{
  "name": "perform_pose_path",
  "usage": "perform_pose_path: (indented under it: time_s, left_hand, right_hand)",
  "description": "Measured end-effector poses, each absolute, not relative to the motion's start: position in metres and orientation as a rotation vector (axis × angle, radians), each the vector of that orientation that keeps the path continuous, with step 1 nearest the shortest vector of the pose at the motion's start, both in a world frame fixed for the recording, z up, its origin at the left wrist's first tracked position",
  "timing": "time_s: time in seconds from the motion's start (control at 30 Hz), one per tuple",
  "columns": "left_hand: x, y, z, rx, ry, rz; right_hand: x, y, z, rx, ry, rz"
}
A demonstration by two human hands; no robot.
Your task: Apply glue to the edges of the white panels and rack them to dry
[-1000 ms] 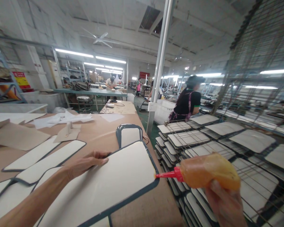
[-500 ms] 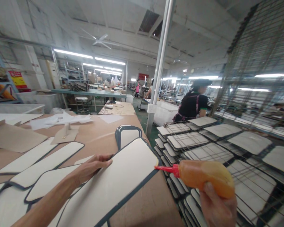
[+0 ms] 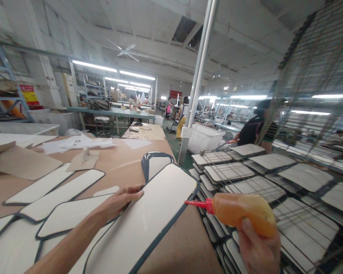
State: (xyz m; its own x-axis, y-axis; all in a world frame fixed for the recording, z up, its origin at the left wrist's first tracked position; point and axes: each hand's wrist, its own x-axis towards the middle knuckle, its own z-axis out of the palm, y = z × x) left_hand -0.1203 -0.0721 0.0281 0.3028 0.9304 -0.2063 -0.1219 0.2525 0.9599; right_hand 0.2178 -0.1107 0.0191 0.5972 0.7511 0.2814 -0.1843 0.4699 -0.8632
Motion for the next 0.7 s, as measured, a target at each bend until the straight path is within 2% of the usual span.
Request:
perform_pose_path:
  time_s: [0.7]
  left_hand:
    - [-0.098, -0.043, 0.034, 0.975, 0.993, 0.978]
  right_hand:
    - [0.211, -0.116, 0.017, -0.818, -0.734, 0.844]
